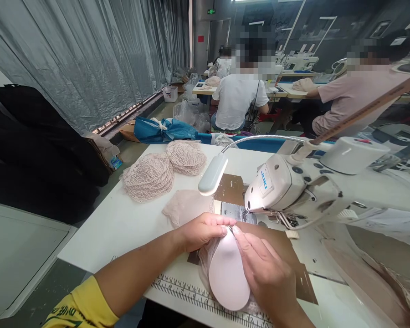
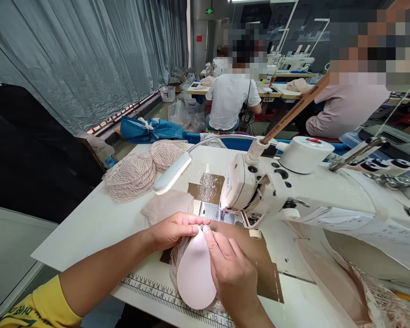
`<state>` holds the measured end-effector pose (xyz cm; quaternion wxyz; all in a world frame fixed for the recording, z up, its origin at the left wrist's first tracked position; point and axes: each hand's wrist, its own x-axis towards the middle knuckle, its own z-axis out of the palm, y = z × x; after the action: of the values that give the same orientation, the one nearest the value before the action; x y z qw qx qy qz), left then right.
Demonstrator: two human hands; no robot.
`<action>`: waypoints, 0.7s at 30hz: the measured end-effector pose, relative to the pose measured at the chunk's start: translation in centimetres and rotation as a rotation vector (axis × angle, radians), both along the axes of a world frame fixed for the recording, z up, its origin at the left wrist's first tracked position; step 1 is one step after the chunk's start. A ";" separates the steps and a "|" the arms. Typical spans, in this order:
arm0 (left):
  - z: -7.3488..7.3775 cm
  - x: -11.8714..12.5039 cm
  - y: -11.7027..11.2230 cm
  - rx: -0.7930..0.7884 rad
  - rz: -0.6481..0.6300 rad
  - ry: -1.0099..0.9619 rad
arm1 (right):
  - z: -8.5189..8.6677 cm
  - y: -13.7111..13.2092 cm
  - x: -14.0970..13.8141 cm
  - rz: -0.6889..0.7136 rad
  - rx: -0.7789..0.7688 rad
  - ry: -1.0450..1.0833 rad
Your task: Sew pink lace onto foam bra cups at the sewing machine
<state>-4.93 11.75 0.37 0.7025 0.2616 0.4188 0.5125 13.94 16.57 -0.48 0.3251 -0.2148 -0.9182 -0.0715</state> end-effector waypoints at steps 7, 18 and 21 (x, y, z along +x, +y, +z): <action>0.2 0.1 -0.1 0.011 -0.005 0.063 | -0.1 0.1 0.1 0.002 0.014 -0.017; -0.3 -1.2 0.1 0.073 -0.087 0.228 | 0.1 2.2 1.2 -0.072 -1.168 0.106; -0.4 -1.4 0.2 0.101 -0.086 0.322 | 0.2 2.2 1.4 -0.038 -1.421 0.084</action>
<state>-6.31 11.99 -0.01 0.6338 0.3930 0.4878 0.4538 15.30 18.74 -0.24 0.1400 -0.3935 -0.7254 0.5472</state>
